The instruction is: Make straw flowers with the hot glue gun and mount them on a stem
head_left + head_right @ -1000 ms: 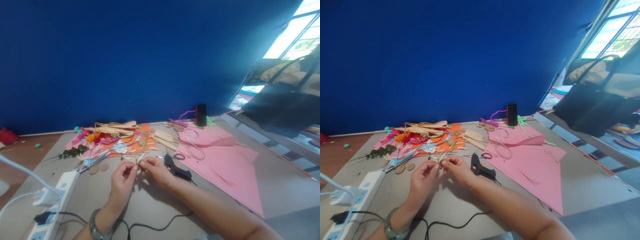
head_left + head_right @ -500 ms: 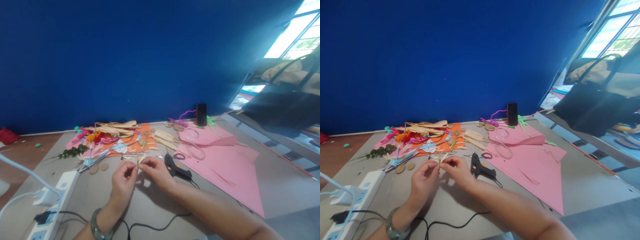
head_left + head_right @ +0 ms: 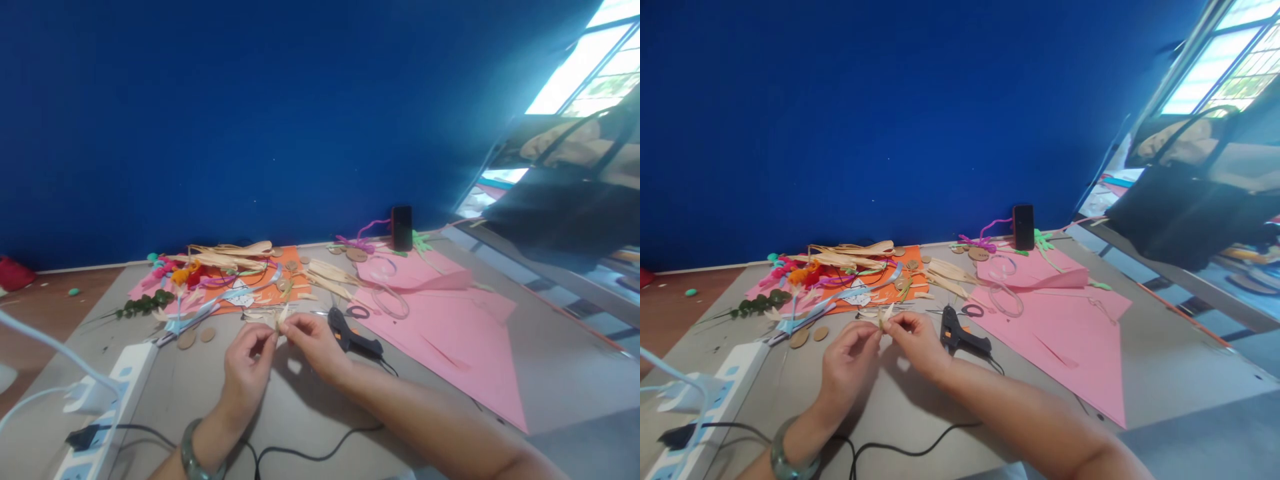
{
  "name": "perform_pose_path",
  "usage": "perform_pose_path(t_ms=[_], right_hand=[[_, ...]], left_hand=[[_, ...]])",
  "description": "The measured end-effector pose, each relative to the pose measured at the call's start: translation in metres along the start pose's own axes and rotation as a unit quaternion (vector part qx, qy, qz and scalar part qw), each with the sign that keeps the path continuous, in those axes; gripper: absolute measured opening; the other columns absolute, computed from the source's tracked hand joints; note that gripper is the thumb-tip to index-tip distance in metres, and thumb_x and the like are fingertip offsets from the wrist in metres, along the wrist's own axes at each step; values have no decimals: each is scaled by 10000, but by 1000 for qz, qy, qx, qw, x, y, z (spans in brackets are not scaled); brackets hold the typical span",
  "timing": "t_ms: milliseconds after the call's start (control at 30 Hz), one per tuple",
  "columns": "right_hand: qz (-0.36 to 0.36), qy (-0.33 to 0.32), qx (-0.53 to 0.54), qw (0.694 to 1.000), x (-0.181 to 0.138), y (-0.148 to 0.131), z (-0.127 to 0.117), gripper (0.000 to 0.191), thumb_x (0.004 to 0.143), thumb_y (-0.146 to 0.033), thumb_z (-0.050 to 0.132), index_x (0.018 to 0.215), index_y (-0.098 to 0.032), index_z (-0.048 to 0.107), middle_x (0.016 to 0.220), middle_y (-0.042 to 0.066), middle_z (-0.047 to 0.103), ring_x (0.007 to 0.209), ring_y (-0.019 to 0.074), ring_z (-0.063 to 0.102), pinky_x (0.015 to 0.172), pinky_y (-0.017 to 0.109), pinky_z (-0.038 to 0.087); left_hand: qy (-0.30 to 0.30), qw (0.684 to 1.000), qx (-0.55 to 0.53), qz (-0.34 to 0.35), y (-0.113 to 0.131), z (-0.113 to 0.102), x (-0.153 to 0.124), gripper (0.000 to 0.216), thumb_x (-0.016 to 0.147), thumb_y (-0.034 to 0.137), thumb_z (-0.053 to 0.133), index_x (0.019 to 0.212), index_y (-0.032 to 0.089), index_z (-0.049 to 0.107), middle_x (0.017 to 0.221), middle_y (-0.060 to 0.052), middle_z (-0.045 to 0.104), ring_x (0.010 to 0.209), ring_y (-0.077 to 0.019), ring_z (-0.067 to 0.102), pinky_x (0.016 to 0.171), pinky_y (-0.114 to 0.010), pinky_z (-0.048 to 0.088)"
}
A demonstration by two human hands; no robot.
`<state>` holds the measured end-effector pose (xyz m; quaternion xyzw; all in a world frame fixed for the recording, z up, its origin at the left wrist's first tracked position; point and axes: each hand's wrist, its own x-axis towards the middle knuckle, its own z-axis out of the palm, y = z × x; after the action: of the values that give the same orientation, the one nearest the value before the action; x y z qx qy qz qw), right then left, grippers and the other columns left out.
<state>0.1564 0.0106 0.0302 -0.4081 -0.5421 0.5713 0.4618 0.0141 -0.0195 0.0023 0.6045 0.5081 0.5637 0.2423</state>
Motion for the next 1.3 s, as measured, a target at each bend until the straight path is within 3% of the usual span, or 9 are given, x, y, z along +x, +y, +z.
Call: perform_pose_path(t_ms=[300, 533, 833, 1100, 1300], right_hand=[[1, 8, 12, 1000, 1, 2, 0, 267, 738, -412, 689, 645, -167, 646, 563, -18, 541, 548, 106, 447, 563, 255, 352], [8, 7, 25, 1000, 1, 4, 1, 260, 732, -407, 704, 660, -160, 663, 581, -16, 558, 559, 106, 456, 568, 253, 358], [26, 12, 42, 999, 1, 7, 0, 243, 723, -388, 716, 657, -161, 662, 581, -19, 556, 553, 102, 455, 565, 250, 356], [36, 12, 53, 998, 1, 8, 0, 249, 724, -400, 709, 659, -163, 665, 566, -18, 548, 539, 99, 457, 552, 247, 354], [42, 7, 74, 996, 1, 3, 1, 222, 657, -355, 756, 635, -166, 641, 597, -18, 574, 547, 100, 485, 561, 256, 403]], left_hand=[[-9, 1000, -18, -17, -2, 0, -1, 125, 822, 267, 588, 829, 181, 678, 869, -64, 645, 791, -184, 622, 661, -262, 509], [-32, 989, -97, -106, 5, -1, 1, 151, 804, 309, 618, 776, 170, 668, 804, -34, 612, 609, -133, 591, 539, -233, 508], [-54, 958, -185, -214, 7, -2, 4, 196, 763, 340, 672, 749, 147, 645, 601, 13, 590, 535, -125, 567, 539, -246, 505], [-57, 907, -294, -295, 3, 1, 4, 215, 714, 324, 721, 748, 127, 645, 546, 24, 571, 492, -86, 511, 471, -187, 425], [-63, 922, -264, -275, 7, 0, 6, 218, 718, 344, 710, 733, 138, 641, 531, 28, 572, 482, -93, 516, 498, -206, 437]])
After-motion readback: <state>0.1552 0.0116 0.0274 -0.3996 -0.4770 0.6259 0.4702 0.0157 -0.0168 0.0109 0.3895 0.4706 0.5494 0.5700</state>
